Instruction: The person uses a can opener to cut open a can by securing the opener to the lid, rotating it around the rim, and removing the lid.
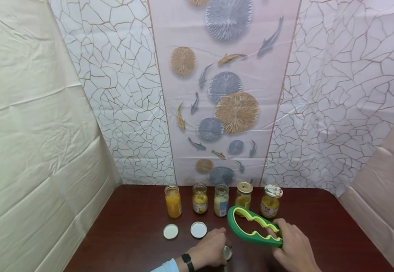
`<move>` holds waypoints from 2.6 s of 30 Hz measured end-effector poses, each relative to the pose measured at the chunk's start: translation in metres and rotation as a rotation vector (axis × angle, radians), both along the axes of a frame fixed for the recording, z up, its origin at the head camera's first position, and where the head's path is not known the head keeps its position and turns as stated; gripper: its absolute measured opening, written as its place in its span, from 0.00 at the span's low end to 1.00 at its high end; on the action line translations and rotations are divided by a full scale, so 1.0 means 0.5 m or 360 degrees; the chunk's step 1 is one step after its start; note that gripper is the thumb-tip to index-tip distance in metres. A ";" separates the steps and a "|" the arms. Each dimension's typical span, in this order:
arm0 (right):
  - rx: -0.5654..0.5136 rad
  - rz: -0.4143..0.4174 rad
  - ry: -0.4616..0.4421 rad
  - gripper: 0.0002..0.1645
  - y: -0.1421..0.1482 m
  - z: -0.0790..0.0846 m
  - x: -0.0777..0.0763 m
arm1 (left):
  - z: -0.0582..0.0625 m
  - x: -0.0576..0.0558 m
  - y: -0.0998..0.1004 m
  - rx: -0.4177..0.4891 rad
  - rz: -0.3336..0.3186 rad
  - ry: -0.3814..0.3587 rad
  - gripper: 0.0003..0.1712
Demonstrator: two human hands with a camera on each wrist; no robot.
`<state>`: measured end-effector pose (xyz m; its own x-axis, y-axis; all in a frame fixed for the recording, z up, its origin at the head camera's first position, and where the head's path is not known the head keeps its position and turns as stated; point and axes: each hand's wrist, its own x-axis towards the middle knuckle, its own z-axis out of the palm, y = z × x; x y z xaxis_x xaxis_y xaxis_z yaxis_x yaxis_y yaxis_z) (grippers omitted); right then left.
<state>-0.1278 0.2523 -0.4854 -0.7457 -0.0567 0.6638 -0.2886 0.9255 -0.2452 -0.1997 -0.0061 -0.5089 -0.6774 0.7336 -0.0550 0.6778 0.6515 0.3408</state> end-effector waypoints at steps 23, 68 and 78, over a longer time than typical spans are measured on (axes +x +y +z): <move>-0.0179 -0.0171 -0.0038 0.16 -0.012 -0.006 0.007 | 0.024 -0.018 0.022 -0.0092 -0.0054 0.0033 0.15; -0.0271 -0.0011 0.0370 0.34 -0.006 -0.039 0.011 | 0.002 -0.115 0.037 -0.0138 0.0391 0.0202 0.23; -0.0273 -0.0053 0.0302 0.35 -0.009 -0.038 0.017 | -0.006 -0.112 0.040 -0.0123 0.0396 0.0233 0.23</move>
